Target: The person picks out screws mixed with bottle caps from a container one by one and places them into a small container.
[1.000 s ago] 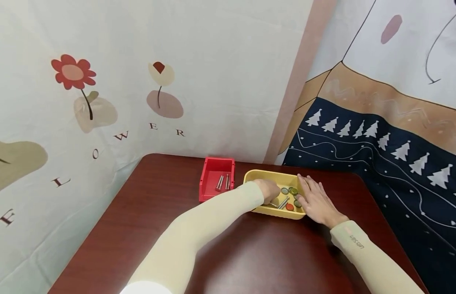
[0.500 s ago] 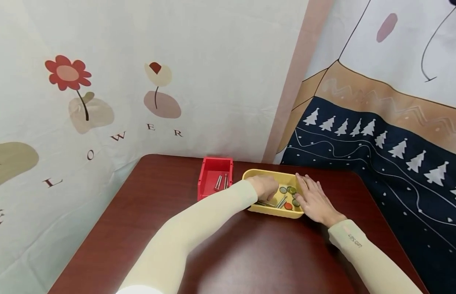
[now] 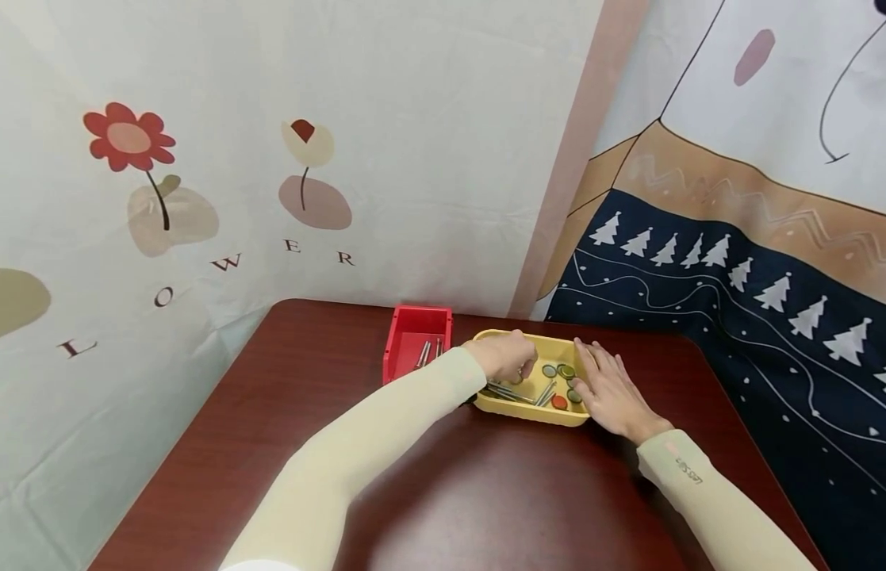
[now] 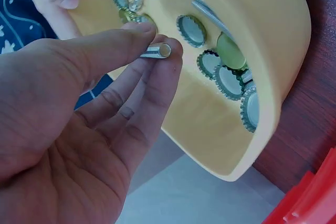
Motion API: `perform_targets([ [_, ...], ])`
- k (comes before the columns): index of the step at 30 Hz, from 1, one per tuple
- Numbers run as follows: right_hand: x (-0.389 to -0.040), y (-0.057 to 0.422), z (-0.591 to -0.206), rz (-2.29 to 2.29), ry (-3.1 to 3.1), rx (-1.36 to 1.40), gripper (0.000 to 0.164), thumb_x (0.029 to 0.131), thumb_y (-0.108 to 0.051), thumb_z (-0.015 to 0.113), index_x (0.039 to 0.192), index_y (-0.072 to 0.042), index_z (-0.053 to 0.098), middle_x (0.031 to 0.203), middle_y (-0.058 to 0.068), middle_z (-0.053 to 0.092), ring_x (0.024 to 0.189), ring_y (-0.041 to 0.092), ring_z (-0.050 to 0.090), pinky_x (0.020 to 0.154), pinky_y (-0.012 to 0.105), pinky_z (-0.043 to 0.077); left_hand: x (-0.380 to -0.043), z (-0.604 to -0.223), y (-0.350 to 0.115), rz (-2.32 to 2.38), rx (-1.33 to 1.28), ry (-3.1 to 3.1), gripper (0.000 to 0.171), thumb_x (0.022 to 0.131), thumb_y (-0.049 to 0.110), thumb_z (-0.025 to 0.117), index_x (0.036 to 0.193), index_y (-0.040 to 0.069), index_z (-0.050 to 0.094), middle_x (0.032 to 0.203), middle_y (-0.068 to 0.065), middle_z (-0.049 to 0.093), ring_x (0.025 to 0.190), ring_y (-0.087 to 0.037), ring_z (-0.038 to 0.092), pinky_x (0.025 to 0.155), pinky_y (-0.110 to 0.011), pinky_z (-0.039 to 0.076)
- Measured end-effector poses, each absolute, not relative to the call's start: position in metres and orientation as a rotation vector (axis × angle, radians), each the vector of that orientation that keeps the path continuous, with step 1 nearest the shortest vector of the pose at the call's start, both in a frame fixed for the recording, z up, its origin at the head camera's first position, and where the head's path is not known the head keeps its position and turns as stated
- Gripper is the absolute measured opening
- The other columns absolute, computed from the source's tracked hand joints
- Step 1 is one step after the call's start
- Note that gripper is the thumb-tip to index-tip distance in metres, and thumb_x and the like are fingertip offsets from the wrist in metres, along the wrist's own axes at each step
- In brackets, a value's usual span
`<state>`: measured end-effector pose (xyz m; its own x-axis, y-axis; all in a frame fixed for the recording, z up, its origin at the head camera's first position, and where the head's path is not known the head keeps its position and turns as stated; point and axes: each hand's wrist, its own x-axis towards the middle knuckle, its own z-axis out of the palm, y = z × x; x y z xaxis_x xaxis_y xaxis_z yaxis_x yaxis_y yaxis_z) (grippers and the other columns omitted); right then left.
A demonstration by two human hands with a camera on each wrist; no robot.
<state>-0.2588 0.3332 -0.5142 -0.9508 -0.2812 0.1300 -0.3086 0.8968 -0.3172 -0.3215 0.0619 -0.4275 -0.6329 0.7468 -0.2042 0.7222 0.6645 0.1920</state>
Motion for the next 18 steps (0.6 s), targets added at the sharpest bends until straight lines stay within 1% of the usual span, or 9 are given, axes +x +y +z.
perform_targets([
  [1,-0.259,0.333,-0.514,0.519,-2.982,0.463,0.078,0.120,-0.028,0.055,0.186,-0.006,0.021,0.185,0.031,0.033,0.178,0.055,0.022,0.139,0.085,0.016,-0.313,-0.418,0.058,0.156,1.172,2.621,0.010,0.107,0.008,0.083,0.115,0.014,0.086,0.116,0.001,0.080,0.105,-0.013,0.067,0.089,-0.028,0.058],
  [5,-0.258,0.332,-0.513,0.517,-2.983,0.463,0.078,0.120,-0.028,0.055,0.186,-0.006,0.021,0.185,0.031,0.033,0.177,0.055,0.022,0.139,0.084,0.016,-0.315,-0.418,0.052,0.207,1.182,2.643,0.018,0.106,0.015,0.088,0.123,0.014,0.085,0.124,-0.002,0.080,0.109,-0.015,0.067,0.095,-0.030,0.060],
  [8,-0.258,0.332,-0.513,0.512,-2.987,0.467,0.078,0.120,-0.029,0.054,0.186,-0.005,0.020,0.185,0.031,0.033,0.177,0.055,0.021,0.139,0.084,0.016,-0.315,-0.419,0.047,0.237,1.191,2.652,0.025,0.106,0.014,0.087,0.131,0.014,0.084,0.130,-0.003,0.081,0.110,-0.016,0.069,0.098,-0.030,0.062],
  [11,-0.258,0.333,-0.512,0.509,-2.985,0.465,0.078,0.120,-0.028,0.054,0.186,-0.005,0.020,0.185,0.031,0.033,0.177,0.055,0.021,0.140,0.084,0.016,-0.316,-0.421,0.043,0.281,1.190,2.663,0.029,0.108,0.011,0.084,0.137,0.014,0.082,0.132,-0.005,0.081,0.110,-0.017,0.069,0.099,-0.031,0.062],
  [14,-0.259,0.333,-0.511,0.516,-2.984,0.462,0.077,0.120,-0.028,0.054,0.186,-0.005,0.020,0.185,0.031,0.033,0.177,0.055,0.021,0.140,0.084,0.016,-0.317,-0.422,0.039,0.338,1.160,2.671,0.032,0.109,0.009,0.082,0.141,0.015,0.080,0.126,-0.007,0.079,0.107,-0.018,0.068,0.096,-0.031,0.062],
  [18,-0.257,0.332,-0.512,0.528,-2.990,0.458,0.077,0.120,-0.029,0.052,0.186,-0.005,0.020,0.186,0.032,0.032,0.177,0.056,0.020,0.140,0.084,0.016,-0.315,-0.422,0.031,0.406,1.107,2.678,0.034,0.110,0.008,0.080,0.143,0.015,0.078,0.110,-0.007,0.077,0.099,-0.018,0.068,0.089,-0.030,0.061],
])
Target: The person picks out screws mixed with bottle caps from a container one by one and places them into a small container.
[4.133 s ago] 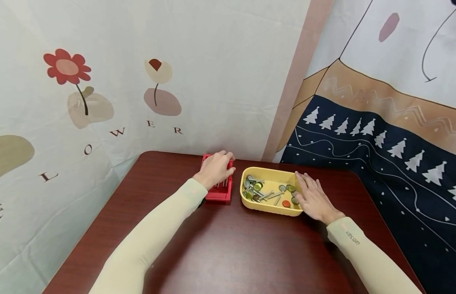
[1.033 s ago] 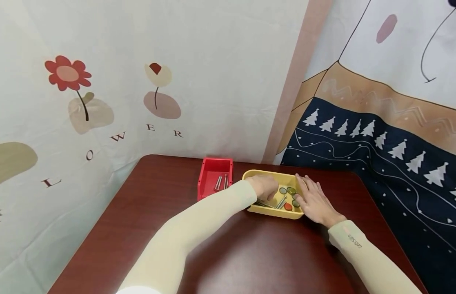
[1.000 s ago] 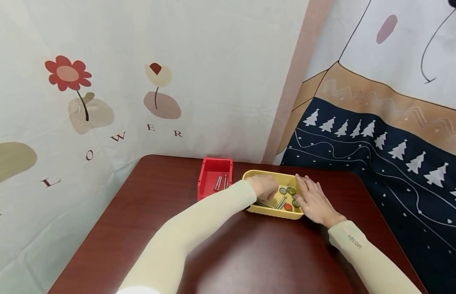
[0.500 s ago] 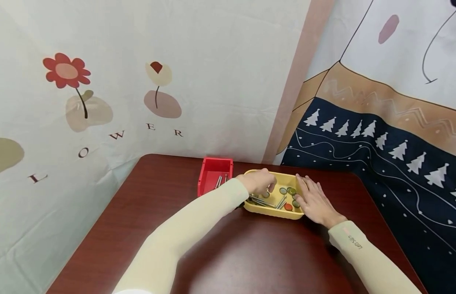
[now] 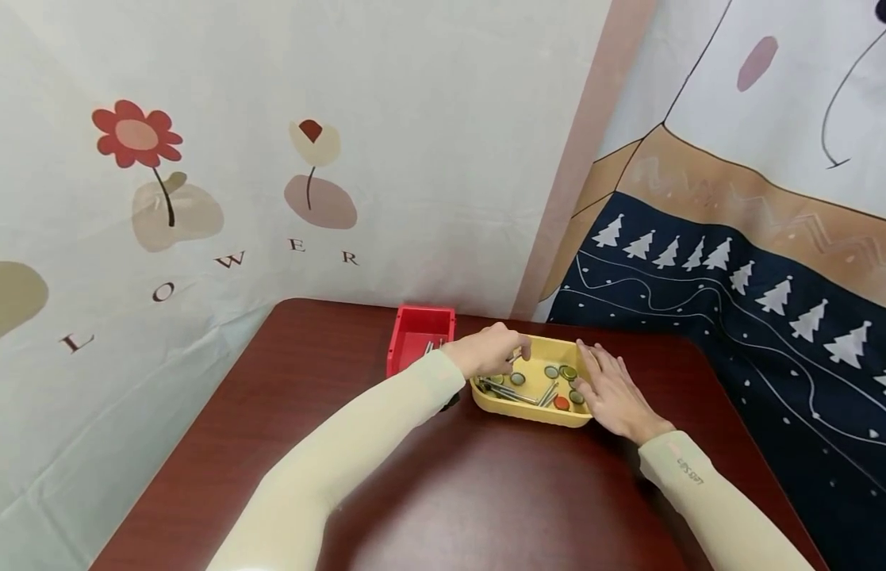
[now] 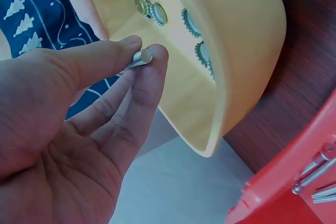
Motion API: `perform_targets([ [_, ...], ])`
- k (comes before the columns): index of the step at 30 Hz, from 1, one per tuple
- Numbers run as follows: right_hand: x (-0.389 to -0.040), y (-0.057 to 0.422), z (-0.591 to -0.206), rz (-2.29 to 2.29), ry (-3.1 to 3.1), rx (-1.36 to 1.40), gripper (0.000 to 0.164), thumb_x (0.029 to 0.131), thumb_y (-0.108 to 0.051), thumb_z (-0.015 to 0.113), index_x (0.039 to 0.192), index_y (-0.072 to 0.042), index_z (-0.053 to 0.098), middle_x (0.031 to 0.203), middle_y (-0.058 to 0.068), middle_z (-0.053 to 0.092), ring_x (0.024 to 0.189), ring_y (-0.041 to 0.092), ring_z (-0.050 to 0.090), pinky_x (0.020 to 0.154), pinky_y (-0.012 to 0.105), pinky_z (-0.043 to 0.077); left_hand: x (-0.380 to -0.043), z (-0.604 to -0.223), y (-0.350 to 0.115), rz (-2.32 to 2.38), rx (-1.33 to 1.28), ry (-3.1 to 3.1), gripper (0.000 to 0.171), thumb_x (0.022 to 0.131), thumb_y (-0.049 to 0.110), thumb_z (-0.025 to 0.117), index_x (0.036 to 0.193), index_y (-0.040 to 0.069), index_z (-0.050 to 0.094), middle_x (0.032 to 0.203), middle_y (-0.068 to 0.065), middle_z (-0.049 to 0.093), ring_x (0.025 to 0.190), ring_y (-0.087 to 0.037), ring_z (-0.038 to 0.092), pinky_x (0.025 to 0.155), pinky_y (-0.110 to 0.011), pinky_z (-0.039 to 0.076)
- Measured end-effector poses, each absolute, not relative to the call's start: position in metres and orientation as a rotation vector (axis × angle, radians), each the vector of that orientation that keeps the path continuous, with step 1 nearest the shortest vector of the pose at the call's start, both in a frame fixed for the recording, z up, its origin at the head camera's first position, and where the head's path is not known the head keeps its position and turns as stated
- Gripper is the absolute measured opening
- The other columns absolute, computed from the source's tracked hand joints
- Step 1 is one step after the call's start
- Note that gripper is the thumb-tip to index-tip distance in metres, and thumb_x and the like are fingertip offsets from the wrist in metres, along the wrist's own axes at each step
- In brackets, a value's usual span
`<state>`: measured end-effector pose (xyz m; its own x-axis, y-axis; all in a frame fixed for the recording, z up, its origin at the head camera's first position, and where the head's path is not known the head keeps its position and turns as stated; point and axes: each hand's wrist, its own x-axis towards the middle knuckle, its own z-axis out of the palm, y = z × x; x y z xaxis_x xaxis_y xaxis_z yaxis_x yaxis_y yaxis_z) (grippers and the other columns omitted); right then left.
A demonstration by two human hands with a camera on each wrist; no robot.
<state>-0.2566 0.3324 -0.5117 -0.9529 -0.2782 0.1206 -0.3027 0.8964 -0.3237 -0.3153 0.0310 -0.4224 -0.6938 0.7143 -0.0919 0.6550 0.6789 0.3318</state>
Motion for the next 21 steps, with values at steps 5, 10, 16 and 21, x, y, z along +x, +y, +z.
perform_targets([
  [5,-0.255,0.332,-0.513,0.523,-2.987,0.458,0.077,0.120,-0.030,0.051,0.186,-0.005,0.020,0.186,0.032,0.032,0.178,0.055,0.021,0.140,0.083,0.016,-0.313,-0.420,0.020,0.471,1.044,2.684,0.036,0.110,0.012,0.081,0.145,0.017,0.076,0.112,-0.007,0.077,0.104,-0.016,0.069,0.094,-0.029,0.064],
  [10,-0.254,0.334,-0.512,0.525,-2.990,0.454,0.077,0.121,-0.030,0.051,0.186,-0.005,0.020,0.186,0.031,0.032,0.178,0.055,0.020,0.140,0.083,0.015,-0.311,-0.416,0.010,0.531,1.052,2.684,0.044,0.110,0.013,0.082,0.152,0.020,0.073,0.128,-0.009,0.080,0.114,-0.019,0.072,0.104,-0.034,0.067],
  [16,-0.254,0.333,-0.512,0.541,-2.981,0.476,0.077,0.121,-0.030,0.054,0.186,-0.004,0.021,0.185,0.032,0.033,0.177,0.056,0.021,0.139,0.085,0.016,-0.311,-0.418,-0.005,0.593,1.033,2.699,0.054,0.110,0.010,0.081,0.161,0.021,0.069,0.128,-0.007,0.084,0.118,-0.019,0.075,0.101,-0.032,0.067],
  [21,-0.254,0.331,-0.512,0.539,-2.976,0.477,0.077,0.120,-0.030,0.055,0.185,-0.003,0.022,0.185,0.033,0.033,0.177,0.057,0.022,0.139,0.085,0.016,-0.311,-0.419,-0.019,0.673,0.970,2.691,0.052,0.110,0.008,0.079,0.161,0.015,0.069,0.130,-0.011,0.085,0.121,-0.023,0.079,0.098,-0.032,0.069],
])
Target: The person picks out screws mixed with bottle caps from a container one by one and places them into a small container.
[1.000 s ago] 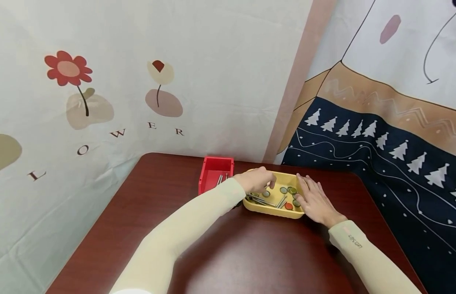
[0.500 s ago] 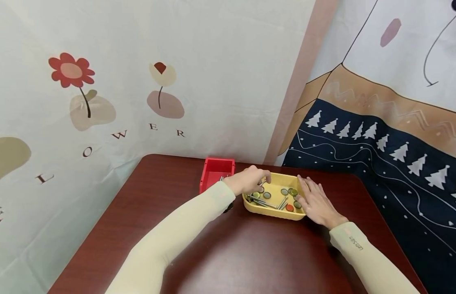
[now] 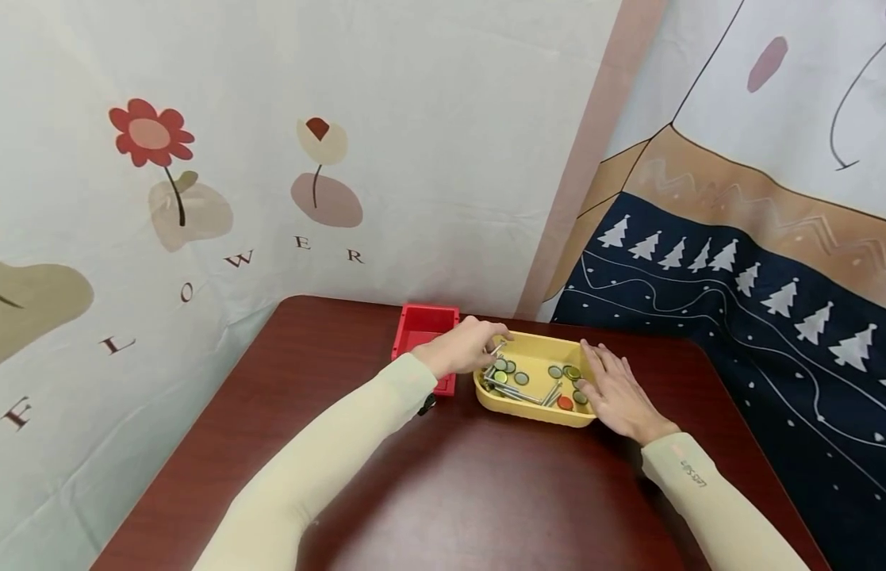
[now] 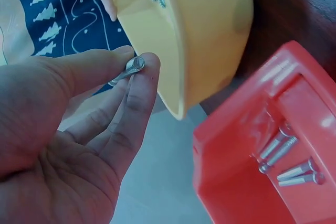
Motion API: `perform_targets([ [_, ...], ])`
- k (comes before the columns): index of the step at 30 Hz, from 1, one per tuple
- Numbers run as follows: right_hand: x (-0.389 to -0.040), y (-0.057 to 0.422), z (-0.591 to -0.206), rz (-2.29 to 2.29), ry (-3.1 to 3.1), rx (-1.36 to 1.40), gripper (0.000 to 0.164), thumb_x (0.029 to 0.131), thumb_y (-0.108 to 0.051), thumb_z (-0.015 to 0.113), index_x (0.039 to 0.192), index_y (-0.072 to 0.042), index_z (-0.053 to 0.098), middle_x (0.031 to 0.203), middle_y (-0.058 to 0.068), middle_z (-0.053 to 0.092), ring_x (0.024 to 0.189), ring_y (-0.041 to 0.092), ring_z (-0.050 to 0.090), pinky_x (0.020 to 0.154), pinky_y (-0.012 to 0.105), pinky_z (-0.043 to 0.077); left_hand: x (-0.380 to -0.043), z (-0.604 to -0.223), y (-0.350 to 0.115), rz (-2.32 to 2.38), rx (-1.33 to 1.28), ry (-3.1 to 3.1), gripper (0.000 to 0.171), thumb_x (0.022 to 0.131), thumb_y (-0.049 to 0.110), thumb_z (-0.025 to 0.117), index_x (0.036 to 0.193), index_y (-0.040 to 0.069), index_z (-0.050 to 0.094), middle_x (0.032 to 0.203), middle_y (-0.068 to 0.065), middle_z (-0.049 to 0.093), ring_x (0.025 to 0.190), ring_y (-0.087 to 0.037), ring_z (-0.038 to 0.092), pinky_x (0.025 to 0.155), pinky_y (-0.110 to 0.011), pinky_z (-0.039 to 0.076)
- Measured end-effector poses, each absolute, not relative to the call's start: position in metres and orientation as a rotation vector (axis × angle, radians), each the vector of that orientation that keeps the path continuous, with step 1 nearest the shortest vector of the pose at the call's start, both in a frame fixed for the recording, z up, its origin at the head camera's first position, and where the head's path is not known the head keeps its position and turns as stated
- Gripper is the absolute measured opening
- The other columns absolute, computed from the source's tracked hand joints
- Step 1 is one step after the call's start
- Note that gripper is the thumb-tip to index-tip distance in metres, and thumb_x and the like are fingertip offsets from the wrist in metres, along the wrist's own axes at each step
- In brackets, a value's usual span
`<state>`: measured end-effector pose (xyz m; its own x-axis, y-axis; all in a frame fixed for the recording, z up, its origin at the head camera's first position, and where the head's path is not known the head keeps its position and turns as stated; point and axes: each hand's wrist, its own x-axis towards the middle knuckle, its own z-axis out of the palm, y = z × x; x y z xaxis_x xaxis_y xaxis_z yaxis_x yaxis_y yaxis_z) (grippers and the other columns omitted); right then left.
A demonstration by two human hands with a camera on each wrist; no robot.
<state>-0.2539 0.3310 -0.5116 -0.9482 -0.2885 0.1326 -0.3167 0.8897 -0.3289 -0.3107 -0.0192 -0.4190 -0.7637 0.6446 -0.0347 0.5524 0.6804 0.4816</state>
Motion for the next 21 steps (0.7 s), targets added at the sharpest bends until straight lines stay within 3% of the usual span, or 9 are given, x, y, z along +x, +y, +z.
perform_targets([
  [4,-0.255,0.331,-0.510,0.540,-2.983,0.475,0.078,0.121,-0.030,0.054,0.186,-0.004,0.020,0.185,0.033,0.032,0.177,0.057,0.021,0.139,0.085,0.015,-0.314,-0.418,-0.027,0.715,0.929,2.713,0.049,0.110,0.006,0.079,0.158,0.011,0.071,0.127,-0.012,0.086,0.121,-0.025,0.081,0.098,-0.033,0.070],
  [17,-0.254,0.328,-0.509,0.552,-3.004,0.465,0.079,0.120,-0.028,0.057,0.186,-0.005,0.019,0.186,0.033,0.032,0.177,0.056,0.020,0.140,0.084,0.015,-0.319,-0.415,-0.054,0.889,0.826,2.716,0.048,0.107,0.005,0.083,0.153,0.008,0.071,0.118,-0.014,0.086,0.092,-0.017,0.079,0.079,-0.028,0.069],
  [21,-0.254,0.329,-0.509,0.545,-2.995,0.466,0.080,0.119,-0.028,0.057,0.186,-0.004,0.020,0.185,0.033,0.032,0.177,0.056,0.021,0.139,0.085,0.015,-0.320,-0.417,-0.063,0.938,0.783,2.710,0.046,0.108,0.005,0.082,0.152,0.011,0.070,0.117,-0.014,0.082,0.089,-0.023,0.082,0.071,-0.028,0.067],
])
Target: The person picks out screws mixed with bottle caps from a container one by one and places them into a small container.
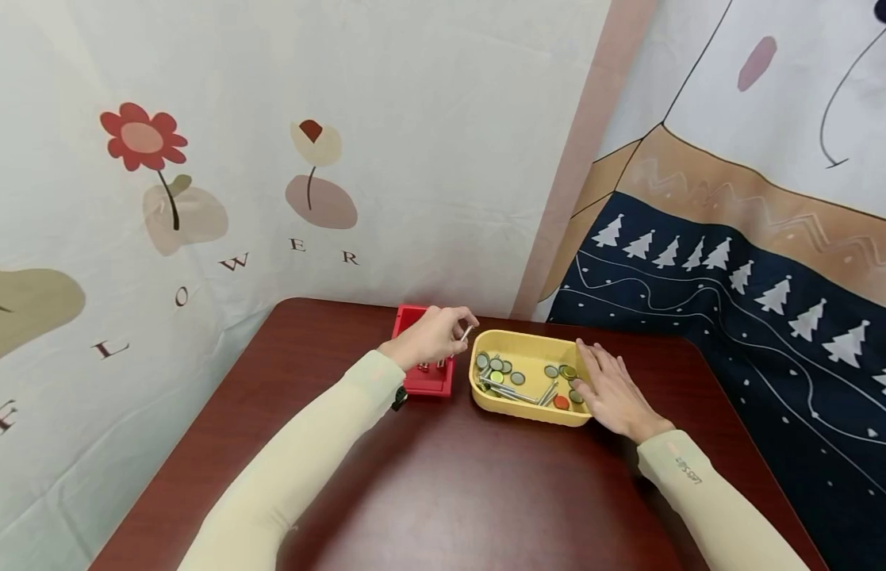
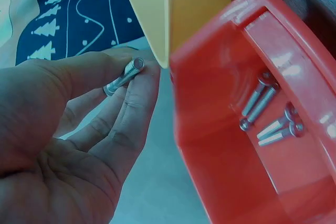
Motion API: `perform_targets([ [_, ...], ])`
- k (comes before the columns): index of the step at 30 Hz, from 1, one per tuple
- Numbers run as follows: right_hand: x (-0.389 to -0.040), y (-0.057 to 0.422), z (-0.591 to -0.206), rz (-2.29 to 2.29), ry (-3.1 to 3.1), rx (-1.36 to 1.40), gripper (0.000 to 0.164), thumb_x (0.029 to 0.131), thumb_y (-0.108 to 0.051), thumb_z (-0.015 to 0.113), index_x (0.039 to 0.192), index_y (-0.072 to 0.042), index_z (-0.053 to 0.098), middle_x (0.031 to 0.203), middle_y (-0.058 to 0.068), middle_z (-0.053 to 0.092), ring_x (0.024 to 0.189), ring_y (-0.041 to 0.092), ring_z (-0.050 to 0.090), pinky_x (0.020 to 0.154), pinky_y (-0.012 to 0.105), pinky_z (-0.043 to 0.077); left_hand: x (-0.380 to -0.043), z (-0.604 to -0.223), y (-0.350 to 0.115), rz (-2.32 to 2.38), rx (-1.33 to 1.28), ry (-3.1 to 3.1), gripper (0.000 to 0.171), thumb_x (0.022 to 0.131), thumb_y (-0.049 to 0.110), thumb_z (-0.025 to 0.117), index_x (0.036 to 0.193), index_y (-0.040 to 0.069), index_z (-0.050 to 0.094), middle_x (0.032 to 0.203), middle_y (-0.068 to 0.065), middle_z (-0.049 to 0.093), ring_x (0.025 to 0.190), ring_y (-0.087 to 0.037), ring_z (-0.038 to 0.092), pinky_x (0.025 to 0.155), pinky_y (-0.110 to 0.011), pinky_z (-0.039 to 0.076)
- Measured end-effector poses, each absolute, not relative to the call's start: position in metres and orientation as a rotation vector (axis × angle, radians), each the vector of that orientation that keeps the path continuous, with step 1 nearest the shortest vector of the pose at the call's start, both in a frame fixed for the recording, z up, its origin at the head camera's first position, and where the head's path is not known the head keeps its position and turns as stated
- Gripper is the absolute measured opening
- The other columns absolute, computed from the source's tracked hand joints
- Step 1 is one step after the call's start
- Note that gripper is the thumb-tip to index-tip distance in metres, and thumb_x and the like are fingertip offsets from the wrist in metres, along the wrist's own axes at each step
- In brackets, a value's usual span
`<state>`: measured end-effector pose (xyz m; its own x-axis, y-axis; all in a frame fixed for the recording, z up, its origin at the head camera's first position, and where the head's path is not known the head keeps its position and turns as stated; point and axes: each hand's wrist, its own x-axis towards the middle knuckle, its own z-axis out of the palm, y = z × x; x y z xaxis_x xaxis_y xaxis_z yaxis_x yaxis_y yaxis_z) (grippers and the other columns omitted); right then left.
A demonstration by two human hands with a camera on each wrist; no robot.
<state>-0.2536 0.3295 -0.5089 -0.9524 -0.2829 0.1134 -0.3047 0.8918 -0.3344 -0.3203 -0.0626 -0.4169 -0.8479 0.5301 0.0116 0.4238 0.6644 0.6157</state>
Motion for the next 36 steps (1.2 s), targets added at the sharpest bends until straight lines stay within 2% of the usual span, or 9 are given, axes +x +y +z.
perform_targets([
  [3,-0.254,0.330,-0.509,0.541,-2.989,0.468,0.080,0.119,-0.028,0.057,0.186,-0.004,0.020,0.185,0.033,0.033,0.177,0.056,0.022,0.139,0.085,0.016,-0.322,-0.418,-0.070,0.972,0.756,2.715,0.045,0.108,0.004,0.081,0.151,0.011,0.071,0.115,-0.014,0.082,0.089,-0.025,0.084,0.071,-0.029,0.067],
  [8,-0.255,0.329,-0.510,0.545,-2.988,0.466,0.080,0.119,-0.028,0.057,0.186,-0.005,0.019,0.185,0.032,0.032,0.177,0.055,0.021,0.140,0.084,0.016,-0.327,-0.418,-0.081,0.981,0.731,2.783,0.041,0.107,0.003,0.080,0.147,0.010,0.073,0.111,-0.011,0.084,0.093,-0.016,0.080,0.084,-0.029,0.065],
  [17,-0.254,0.331,-0.509,0.560,-2.981,0.461,0.080,0.119,-0.029,0.057,0.186,-0.005,0.020,0.186,0.033,0.031,0.177,0.055,0.021,0.140,0.084,0.016,-0.331,-0.422,-0.094,0.924,0.586,2.855,0.041,0.109,0.004,0.077,0.149,0.007,0.070,0.120,-0.015,0.084,0.112,-0.025,0.081,0.093,-0.037,0.067],
  [21,-0.252,0.331,-0.510,0.563,-2.983,0.462,0.080,0.118,-0.029,0.057,0.186,-0.005,0.020,0.186,0.033,0.031,0.177,0.056,0.022,0.139,0.084,0.016,-0.332,-0.424,-0.097,0.898,0.521,2.863,0.041,0.109,0.002,0.076,0.149,0.006,0.069,0.121,-0.017,0.082,0.110,-0.026,0.078,0.088,-0.035,0.064],
  [27,-0.252,0.331,-0.511,0.566,-2.985,0.463,0.081,0.118,-0.029,0.058,0.186,-0.005,0.020,0.185,0.033,0.032,0.177,0.056,0.022,0.139,0.084,0.016,-0.337,-0.428,-0.098,0.863,0.445,2.849,0.042,0.109,0.000,0.076,0.150,0.004,0.068,0.121,-0.018,0.077,0.094,-0.022,0.073,0.072,-0.027,0.060],
  [32,-0.254,0.331,-0.511,0.563,-2.986,0.468,0.081,0.118,-0.029,0.058,0.185,-0.004,0.021,0.185,0.033,0.032,0.177,0.056,0.022,0.139,0.084,0.016,-0.340,-0.429,-0.097,0.841,0.395,2.805,0.044,0.107,-0.003,0.076,0.151,0.000,0.068,0.112,-0.020,0.077,0.082,-0.024,0.077,0.068,-0.025,0.060],
  [36,-0.254,0.331,-0.510,0.563,-2.994,0.468,0.081,0.118,-0.029,0.057,0.186,-0.004,0.020,0.186,0.033,0.031,0.177,0.056,0.021,0.140,0.084,0.016,-0.342,-0.430,-0.095,0.817,0.374,2.793,0.043,0.107,-0.004,0.076,0.149,-0.004,0.069,0.123,-0.025,0.078,0.078,-0.027,0.082,0.068,-0.028,0.064],
])
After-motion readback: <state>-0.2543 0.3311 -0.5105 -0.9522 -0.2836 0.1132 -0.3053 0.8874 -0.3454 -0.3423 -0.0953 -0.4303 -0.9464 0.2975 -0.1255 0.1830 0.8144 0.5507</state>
